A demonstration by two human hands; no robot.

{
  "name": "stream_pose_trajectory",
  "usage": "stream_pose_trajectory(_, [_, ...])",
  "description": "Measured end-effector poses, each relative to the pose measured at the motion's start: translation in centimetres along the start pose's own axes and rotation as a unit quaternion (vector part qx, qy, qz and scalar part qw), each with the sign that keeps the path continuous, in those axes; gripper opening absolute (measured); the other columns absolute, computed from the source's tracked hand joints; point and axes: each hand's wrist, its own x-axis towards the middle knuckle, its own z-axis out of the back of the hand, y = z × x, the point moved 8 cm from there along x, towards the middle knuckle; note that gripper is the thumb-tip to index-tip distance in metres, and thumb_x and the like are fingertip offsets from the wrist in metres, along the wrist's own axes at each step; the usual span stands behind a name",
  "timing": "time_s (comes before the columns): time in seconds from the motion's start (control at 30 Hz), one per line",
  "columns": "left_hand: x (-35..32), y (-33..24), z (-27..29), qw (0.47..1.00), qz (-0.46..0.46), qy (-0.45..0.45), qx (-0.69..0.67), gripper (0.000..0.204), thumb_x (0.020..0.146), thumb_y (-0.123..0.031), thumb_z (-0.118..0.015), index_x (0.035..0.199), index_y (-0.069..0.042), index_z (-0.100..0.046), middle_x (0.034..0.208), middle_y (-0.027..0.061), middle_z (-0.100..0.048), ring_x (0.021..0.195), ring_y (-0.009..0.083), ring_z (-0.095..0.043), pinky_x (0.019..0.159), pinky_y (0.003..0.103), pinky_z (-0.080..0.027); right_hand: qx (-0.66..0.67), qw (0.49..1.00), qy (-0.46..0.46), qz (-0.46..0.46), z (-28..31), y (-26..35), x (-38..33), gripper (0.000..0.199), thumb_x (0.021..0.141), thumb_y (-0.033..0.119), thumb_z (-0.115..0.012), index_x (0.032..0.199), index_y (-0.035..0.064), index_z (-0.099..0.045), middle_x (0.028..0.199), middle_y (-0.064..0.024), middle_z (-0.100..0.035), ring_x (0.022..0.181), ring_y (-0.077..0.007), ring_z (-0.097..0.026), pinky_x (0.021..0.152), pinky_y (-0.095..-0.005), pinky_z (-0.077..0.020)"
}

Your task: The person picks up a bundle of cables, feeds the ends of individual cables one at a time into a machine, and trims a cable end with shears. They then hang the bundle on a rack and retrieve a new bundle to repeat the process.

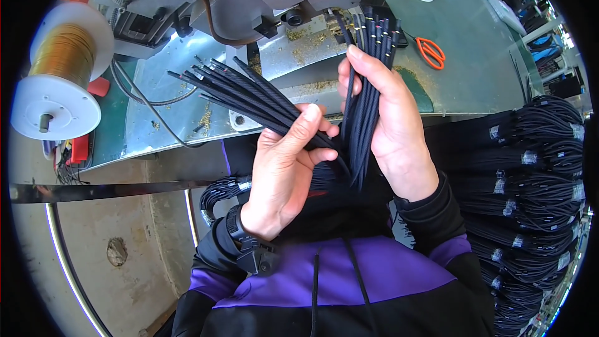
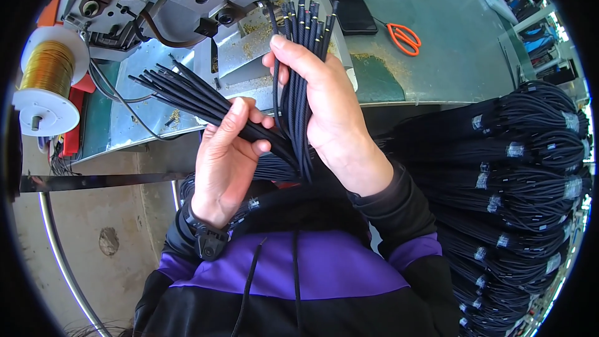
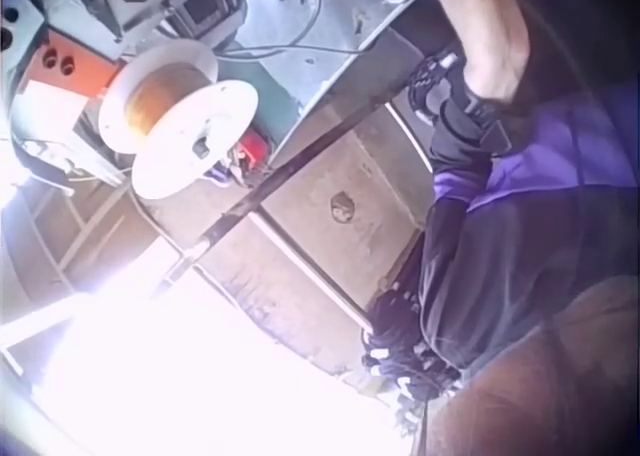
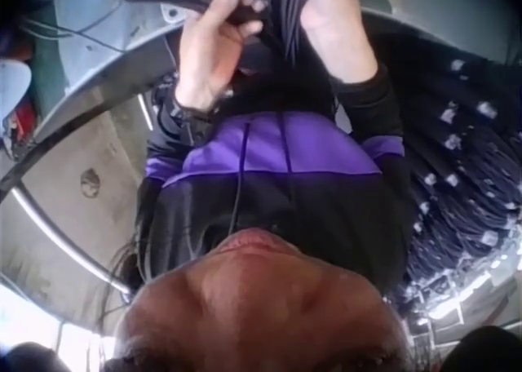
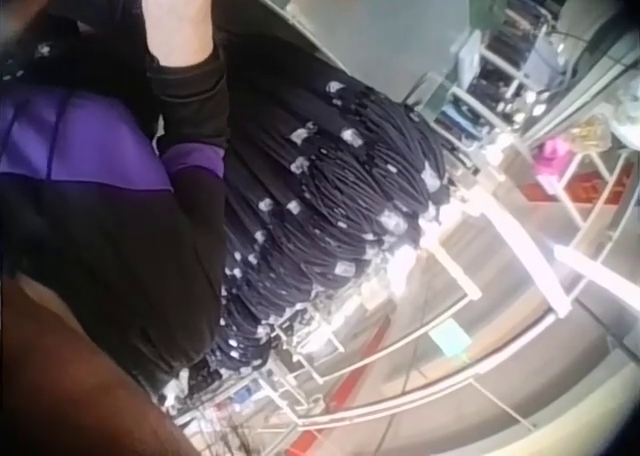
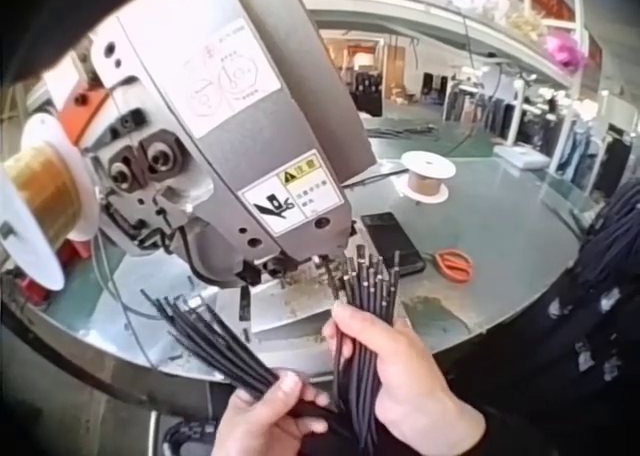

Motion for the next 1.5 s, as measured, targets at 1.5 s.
stream_pose_trajectory(1.5, [0.6,-1.3,0.8,0.997,-0.006,0.070,0.021,0.018,0.088,-0.017,-0.047,0.098,-0.003,-0.052,0.088,0.0082,-0.058,0.083,0.0170,-0.058,0.065,0.028,-0.052,-0.256,0.872,-0.172,0.381,14.2,12.9,-7.4,0.037,0.086,0.029,-0.044,0.102,-0.0037,-0.050,0.093,-0.0093,-0.054,0.084,-0.0129,-0.051,0.076,-0.0251,-0.0403])
